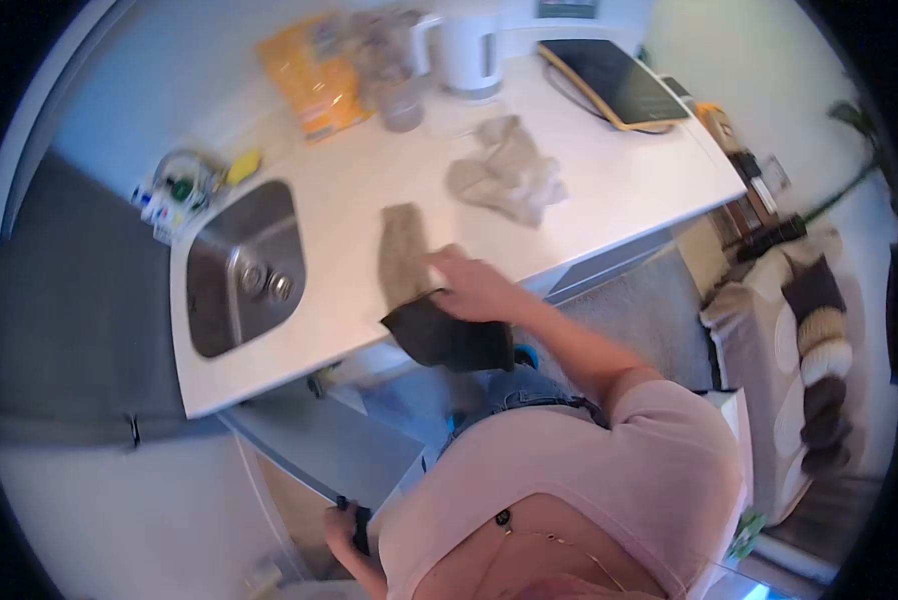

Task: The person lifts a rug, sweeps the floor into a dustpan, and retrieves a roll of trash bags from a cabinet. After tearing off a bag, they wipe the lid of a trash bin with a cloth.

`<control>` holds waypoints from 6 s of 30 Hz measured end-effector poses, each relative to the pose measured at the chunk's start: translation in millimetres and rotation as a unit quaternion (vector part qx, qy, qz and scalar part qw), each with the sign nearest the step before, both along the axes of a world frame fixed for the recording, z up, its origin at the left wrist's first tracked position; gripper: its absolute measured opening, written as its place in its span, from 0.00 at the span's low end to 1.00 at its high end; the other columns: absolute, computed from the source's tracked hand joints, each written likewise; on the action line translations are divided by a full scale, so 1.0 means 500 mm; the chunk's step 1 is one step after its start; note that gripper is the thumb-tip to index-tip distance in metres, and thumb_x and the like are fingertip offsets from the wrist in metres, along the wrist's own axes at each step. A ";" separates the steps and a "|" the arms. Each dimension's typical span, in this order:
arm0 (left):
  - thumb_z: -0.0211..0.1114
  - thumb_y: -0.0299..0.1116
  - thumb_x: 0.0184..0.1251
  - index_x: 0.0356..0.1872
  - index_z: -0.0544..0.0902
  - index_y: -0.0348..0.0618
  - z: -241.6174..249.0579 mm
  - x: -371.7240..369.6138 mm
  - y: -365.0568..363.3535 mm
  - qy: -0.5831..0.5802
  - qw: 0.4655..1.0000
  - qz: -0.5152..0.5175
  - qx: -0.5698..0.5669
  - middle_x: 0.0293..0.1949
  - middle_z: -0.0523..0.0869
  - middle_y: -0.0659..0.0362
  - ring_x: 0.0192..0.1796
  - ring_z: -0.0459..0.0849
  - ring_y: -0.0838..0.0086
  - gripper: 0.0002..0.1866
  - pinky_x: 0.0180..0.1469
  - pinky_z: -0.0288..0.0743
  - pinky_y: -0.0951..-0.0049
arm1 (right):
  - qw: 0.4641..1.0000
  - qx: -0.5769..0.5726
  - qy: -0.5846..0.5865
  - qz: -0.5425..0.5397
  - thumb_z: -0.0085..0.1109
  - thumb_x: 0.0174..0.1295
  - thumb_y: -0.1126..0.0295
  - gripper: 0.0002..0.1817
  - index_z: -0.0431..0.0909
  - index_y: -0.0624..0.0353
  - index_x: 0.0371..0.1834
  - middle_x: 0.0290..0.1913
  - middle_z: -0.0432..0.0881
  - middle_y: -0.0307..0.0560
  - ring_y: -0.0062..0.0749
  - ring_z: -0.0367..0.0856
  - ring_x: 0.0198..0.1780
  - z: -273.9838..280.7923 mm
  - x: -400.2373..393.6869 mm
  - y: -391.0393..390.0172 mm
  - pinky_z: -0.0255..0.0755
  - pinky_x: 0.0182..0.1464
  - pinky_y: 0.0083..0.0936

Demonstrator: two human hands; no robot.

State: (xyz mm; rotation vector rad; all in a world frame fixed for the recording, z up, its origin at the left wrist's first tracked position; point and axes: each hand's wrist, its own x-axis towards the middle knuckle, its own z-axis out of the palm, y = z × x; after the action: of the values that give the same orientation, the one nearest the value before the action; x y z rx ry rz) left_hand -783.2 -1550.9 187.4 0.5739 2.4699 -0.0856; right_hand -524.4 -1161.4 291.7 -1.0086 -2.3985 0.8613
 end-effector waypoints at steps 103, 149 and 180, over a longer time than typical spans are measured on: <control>0.51 0.41 0.66 0.47 0.72 0.34 -0.036 2.272 3.055 -0.491 0.787 -0.190 0.322 0.38 0.79 0.60 0.38 0.76 0.79 0.19 0.41 0.70 0.78 | 0.803 0.004 -0.124 -0.583 0.47 0.52 0.66 0.14 0.74 0.59 0.39 0.39 0.76 0.56 0.50 0.74 0.42 -0.344 2.740 2.194 0.68 0.45 0.38; 0.49 0.41 0.64 0.36 0.74 0.34 -1.189 2.732 4.096 -0.612 0.628 -0.426 0.223 0.31 0.79 0.53 0.38 0.76 0.70 0.16 0.40 0.68 0.74 | 0.686 0.231 -0.229 -0.650 0.55 0.48 0.66 0.26 0.69 0.55 0.54 0.60 0.65 0.48 0.47 0.63 0.60 -1.195 2.330 3.090 0.54 0.62 0.40; 0.53 0.37 0.60 0.56 0.69 0.43 -1.035 2.886 4.109 -0.494 0.410 -0.692 0.329 0.51 0.72 0.44 0.55 0.70 0.56 0.22 0.58 0.61 0.65 | 0.537 0.142 -0.352 -0.753 0.43 0.59 0.62 0.19 0.70 0.61 0.51 0.57 0.67 0.52 0.45 0.62 0.60 -1.162 2.477 2.920 0.51 0.62 0.45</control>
State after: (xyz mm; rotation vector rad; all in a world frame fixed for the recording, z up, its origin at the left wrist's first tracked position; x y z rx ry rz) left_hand 660.0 503.7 -330.0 2.0564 0.2305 0.4700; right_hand 714.2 298.5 -289.2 -2.7380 -0.9005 -0.6942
